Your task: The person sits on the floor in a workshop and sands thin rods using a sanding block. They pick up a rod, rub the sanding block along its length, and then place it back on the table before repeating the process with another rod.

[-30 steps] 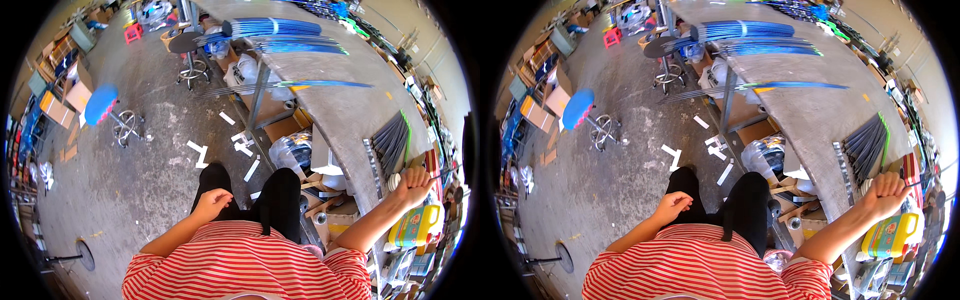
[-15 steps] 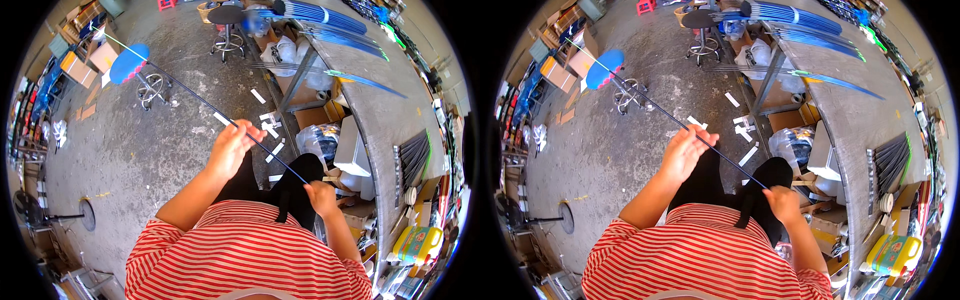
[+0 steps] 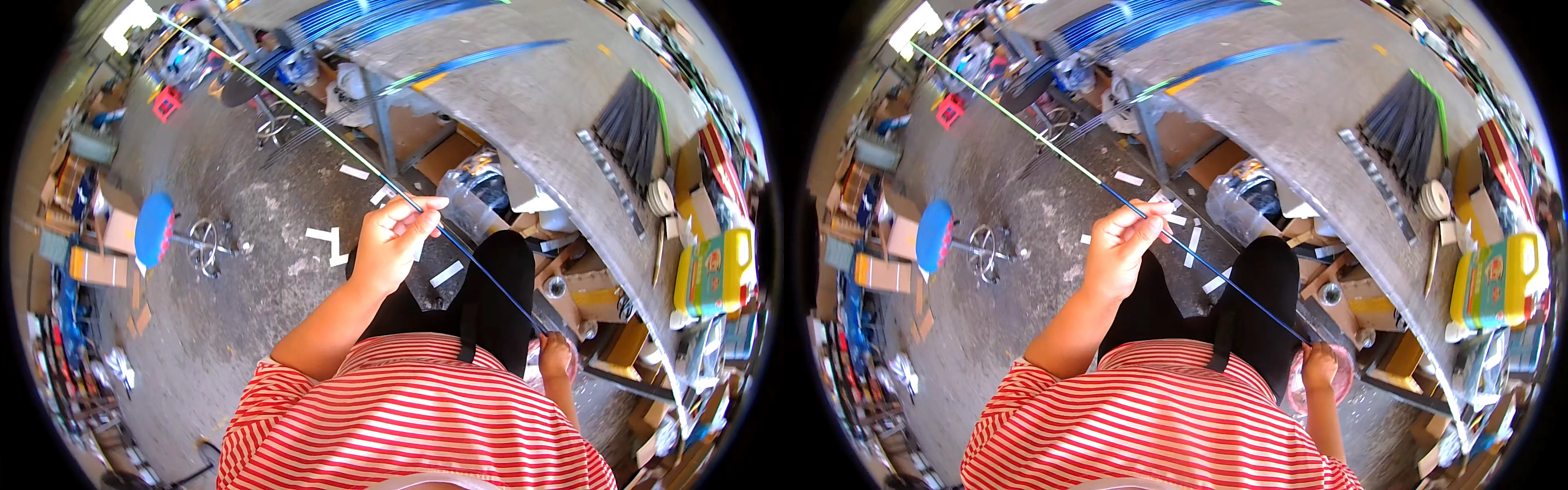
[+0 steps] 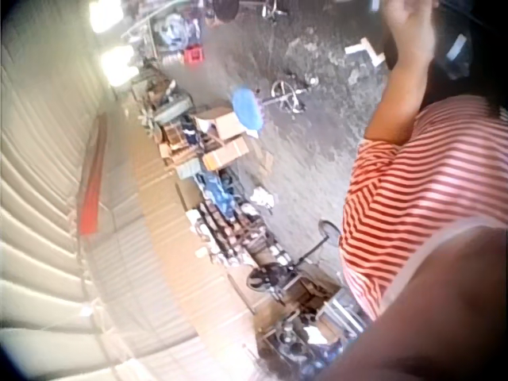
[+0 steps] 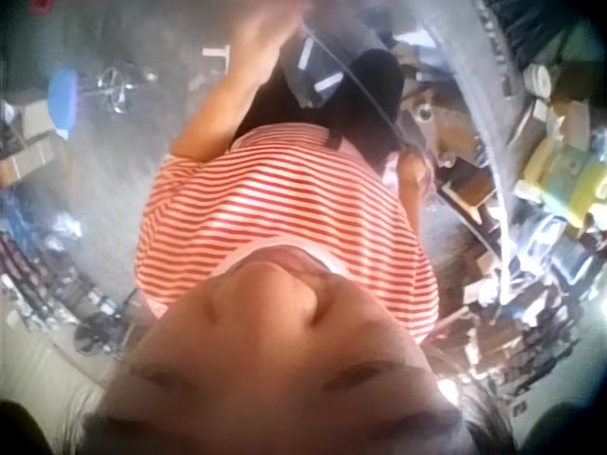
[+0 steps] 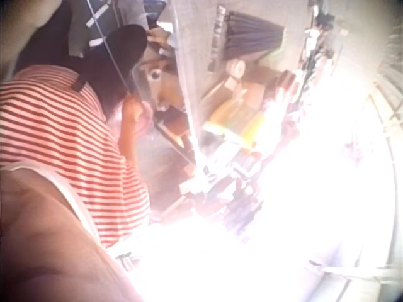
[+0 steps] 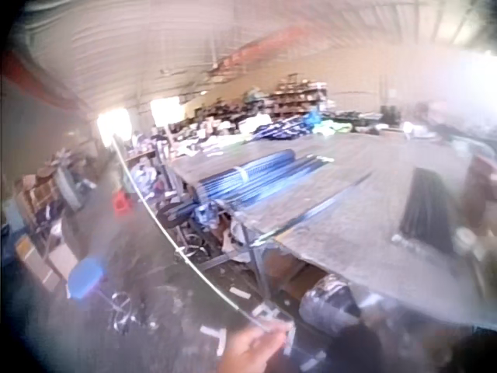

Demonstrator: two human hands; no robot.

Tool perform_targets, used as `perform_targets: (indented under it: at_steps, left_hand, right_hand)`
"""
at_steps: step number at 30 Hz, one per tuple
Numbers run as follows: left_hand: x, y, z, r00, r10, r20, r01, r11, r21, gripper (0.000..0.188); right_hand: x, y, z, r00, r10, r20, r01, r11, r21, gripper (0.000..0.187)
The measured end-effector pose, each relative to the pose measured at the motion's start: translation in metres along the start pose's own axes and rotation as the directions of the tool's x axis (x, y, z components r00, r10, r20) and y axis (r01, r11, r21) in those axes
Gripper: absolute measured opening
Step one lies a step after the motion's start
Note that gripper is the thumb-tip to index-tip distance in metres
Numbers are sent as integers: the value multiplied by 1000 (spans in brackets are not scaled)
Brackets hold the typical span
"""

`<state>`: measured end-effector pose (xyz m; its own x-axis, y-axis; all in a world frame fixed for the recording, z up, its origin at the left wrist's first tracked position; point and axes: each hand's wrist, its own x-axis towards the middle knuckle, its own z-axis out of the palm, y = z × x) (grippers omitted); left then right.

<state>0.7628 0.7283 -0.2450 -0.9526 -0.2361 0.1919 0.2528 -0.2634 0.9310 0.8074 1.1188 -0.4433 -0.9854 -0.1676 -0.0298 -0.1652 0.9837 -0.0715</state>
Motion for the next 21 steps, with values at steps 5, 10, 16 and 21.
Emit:
perform_targets:
  at_steps: [5,10,16,21]
  left_hand:
    - [19,-28,31,991,-60,123,64,998,-24,19]
    - [31,-42,60,970,-101,219,109,994,-27,23]
    - [39,-58,77,945,-111,306,129,991,-38,26]
    - [41,-61,88,943,-123,311,137,990,-23,25]
  right_hand:
    - [-32,13,12,979,191,66,-192,981,13,23]
    - [-54,24,24,948,303,100,-312,947,80,19]
    - [-66,30,28,927,362,95,-370,925,87,19]
    - [-71,33,31,911,402,89,-410,906,108,18]
